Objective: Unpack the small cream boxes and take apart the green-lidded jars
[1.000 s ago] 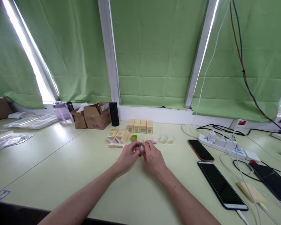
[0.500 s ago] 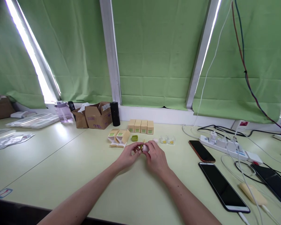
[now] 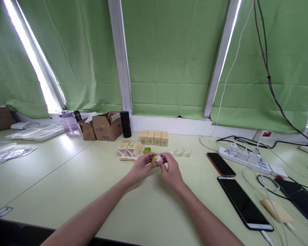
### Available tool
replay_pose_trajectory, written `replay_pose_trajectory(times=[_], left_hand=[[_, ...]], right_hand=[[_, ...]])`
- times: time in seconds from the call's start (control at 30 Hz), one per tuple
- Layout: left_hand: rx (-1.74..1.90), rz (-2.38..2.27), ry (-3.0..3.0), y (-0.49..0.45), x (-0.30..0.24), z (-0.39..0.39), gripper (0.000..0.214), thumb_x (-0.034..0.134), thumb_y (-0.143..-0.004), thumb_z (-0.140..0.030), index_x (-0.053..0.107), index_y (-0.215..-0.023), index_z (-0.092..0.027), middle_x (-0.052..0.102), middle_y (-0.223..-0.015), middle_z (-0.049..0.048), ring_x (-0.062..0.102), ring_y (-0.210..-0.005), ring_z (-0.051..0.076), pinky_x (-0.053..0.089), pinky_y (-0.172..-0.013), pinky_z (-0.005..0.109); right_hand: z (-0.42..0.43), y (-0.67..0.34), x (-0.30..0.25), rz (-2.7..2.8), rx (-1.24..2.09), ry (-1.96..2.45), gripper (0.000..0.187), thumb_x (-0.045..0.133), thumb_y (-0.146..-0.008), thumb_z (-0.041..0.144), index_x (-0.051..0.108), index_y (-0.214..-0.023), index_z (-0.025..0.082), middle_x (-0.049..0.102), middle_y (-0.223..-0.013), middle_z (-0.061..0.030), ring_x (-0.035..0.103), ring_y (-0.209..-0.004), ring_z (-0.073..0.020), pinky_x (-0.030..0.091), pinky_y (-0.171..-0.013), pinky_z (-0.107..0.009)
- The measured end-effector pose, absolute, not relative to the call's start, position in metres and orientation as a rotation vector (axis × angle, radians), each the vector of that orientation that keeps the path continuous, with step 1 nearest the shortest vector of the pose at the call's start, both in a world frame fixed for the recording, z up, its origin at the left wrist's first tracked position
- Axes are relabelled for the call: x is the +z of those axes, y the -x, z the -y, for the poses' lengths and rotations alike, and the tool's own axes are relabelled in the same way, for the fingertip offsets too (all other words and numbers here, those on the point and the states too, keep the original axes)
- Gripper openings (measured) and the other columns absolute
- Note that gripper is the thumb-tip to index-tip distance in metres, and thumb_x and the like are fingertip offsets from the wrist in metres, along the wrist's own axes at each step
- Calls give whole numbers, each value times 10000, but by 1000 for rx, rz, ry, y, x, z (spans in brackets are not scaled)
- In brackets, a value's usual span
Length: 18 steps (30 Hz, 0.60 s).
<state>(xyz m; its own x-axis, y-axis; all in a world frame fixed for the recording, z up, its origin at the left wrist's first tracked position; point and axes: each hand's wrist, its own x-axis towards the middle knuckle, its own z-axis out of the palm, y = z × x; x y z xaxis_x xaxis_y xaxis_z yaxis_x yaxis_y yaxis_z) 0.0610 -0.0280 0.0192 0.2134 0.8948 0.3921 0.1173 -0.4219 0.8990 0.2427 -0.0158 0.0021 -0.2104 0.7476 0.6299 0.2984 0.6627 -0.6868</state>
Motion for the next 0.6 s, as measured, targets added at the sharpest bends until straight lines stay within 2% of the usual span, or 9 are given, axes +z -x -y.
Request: replay_pose_trajectory(times=[0.23, 0.37, 0.5, 0.6], left_hand=[[1274, -936, -1626, -64, 16, 26, 416, 811, -837, -391, 676, -1156, -161, 742, -1141, 137, 722, -1092, 271, 575, -990, 434], [1286, -940, -1582, -61, 12, 22, 440, 821, -831, -378, 667, -1173, -149, 750, -1137, 152, 731, -1090, 281, 571, -1014, 471], [1332, -917, -1484, -53, 8, 15, 463, 858, -797, -370, 665, -1151, -142, 761, -1122, 161, 738, -1081, 279, 571, -1027, 480], [1406, -856, -1423, -50, 6, 11, 505, 883, -772, -356, 661, -1176, -150, 757, -1165, 157, 719, -1143, 280, 551, -1066, 475]], right_hand=[[18, -238, 1, 1704, 626, 852, 287, 571, -982, 471, 673, -1080, 220, 694, -1047, -85, 669, -898, -223, 581, -838, -371], [17, -238, -1, 1582, 734, 866, 358, 638, -943, 534, 685, -1091, 212, 725, -1037, -87, 698, -890, -229, 588, -831, -380], [9, -245, 2, 1253, 980, 816, 464, 742, -864, 579, 683, -1128, 202, 767, -1000, -84, 750, -898, -247, 591, -872, -417], [0, -253, 4, 1016, 1234, 680, 472, 829, -774, 595, 737, -1018, 201, 781, -1048, -94, 759, -963, -268, 603, -844, -401]])
